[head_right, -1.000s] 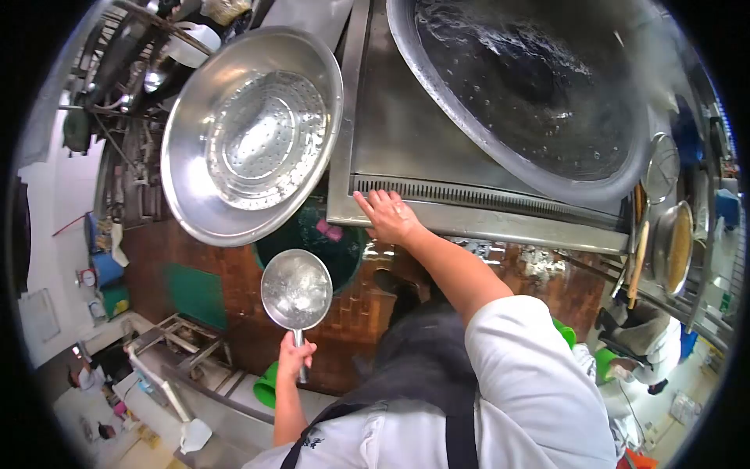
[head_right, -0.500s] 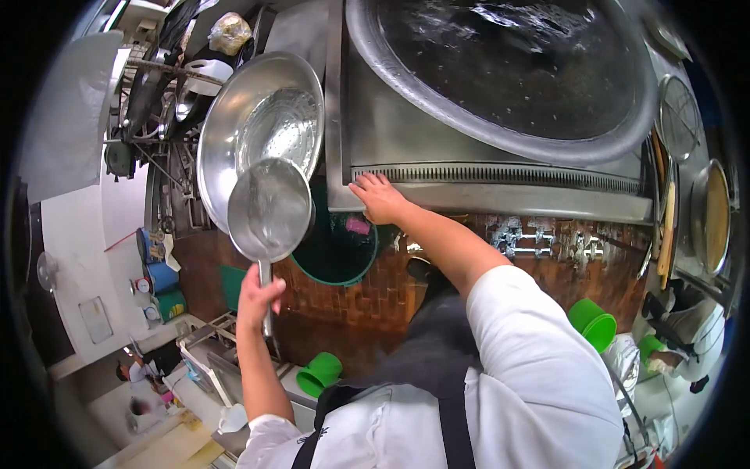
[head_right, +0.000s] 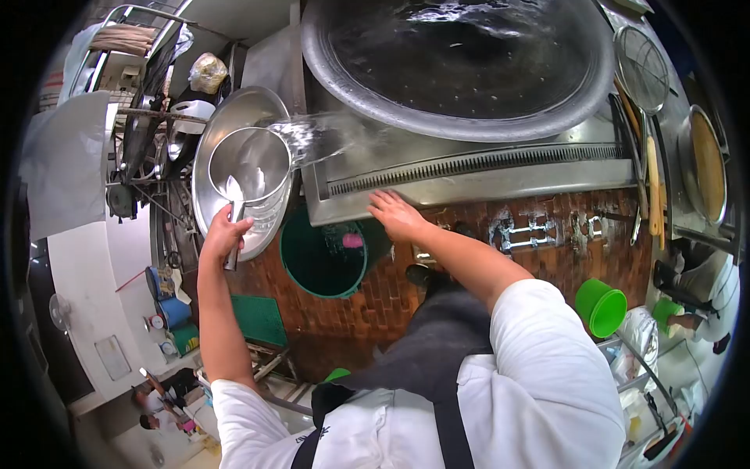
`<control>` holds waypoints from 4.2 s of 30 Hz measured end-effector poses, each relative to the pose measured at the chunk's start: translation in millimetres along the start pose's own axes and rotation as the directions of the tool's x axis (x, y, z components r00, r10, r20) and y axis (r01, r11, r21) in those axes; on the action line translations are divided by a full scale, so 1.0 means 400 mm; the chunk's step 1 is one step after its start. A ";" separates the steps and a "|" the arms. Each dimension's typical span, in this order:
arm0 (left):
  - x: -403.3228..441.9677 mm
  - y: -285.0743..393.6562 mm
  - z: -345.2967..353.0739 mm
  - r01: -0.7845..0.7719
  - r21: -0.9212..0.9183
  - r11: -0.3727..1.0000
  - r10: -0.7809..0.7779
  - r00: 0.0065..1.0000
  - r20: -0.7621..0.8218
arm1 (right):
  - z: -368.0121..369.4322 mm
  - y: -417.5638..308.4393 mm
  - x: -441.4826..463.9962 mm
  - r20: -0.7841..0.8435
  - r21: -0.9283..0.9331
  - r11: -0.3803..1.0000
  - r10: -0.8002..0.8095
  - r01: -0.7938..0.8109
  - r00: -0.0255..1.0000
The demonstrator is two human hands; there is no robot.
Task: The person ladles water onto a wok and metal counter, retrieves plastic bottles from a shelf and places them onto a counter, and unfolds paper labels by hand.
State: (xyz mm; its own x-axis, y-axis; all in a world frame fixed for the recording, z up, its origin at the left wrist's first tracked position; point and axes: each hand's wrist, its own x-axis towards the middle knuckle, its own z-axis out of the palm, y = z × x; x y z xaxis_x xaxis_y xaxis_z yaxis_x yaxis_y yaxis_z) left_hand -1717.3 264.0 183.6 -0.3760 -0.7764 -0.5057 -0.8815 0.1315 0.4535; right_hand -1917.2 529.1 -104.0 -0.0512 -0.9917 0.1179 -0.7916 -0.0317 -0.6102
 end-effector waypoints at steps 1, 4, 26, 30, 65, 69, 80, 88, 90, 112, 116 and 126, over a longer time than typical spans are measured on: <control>0.002 0.007 0.004 0.001 0.023 1.000 -0.001 1.000 -0.002 | 0.006 -0.004 -0.009 -0.002 -0.038 0.999 0.004 -0.004 1.000; 0.005 0.030 0.016 -0.001 0.081 0.997 0.002 1.000 -0.004 | 0.012 -0.022 -0.021 0.004 -0.121 0.992 0.020 -0.020 1.000; -0.072 0.098 0.318 -0.281 0.628 0.726 0.452 0.883 -0.127 | -0.024 -0.053 -0.003 0.202 -0.207 0.976 0.116 -0.074 0.972; -0.071 -0.024 0.395 -0.368 0.405 0.837 0.444 0.889 -0.111 | -0.018 -0.049 0.006 0.190 -0.221 0.974 0.101 -0.057 0.977; -0.403 0.544 0.776 -0.161 -0.610 0.776 0.490 0.763 0.422 | -1.399 0.172 -1.027 -0.850 0.521 0.794 0.448 -0.313 -0.278; -0.408 0.477 0.792 -0.007 -0.657 0.754 0.364 0.837 0.409 | -1.523 0.327 -1.261 -0.788 0.547 0.799 0.390 -0.249 -0.476; -0.440 0.519 0.798 -0.060 -0.667 0.742 0.376 0.861 0.342 | -1.619 0.555 -1.545 -0.680 0.539 0.707 0.686 0.458 -0.258; -0.665 0.696 0.605 -0.518 -0.563 0.644 0.765 0.442 0.469 | -1.417 0.596 -1.373 -0.649 0.592 0.686 0.717 0.422 -0.254; -0.761 0.767 0.531 -0.650 -0.645 0.402 0.857 0.019 0.514 | -1.367 0.599 -1.295 -0.612 0.697 0.622 0.775 0.356 -0.156; -1.001 0.675 0.493 -0.487 -0.868 -0.096 0.980 -0.201 0.004 | -0.799 0.087 -0.377 0.307 0.520 0.814 0.104 -0.258 0.946; -1.027 0.570 0.432 -0.493 -0.803 -0.336 0.927 -0.024 -0.373 | -0.706 -0.099 -0.296 0.450 0.483 0.849 -0.032 -0.213 0.892; -1.123 -0.078 0.271 -0.704 -0.697 -0.135 0.726 0.408 -0.553 | -0.282 -0.773 -0.098 0.636 0.579 0.814 -0.489 0.049 0.597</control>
State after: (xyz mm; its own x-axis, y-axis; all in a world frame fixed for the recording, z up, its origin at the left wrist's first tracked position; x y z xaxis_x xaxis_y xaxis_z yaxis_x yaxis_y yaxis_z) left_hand -1551.7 675.5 317.2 -0.6357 -0.5621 0.5291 0.5830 0.0997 0.8063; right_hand -1739.1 592.0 168.3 0.7436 -0.6559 -0.1297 -0.2941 -0.1467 -0.9445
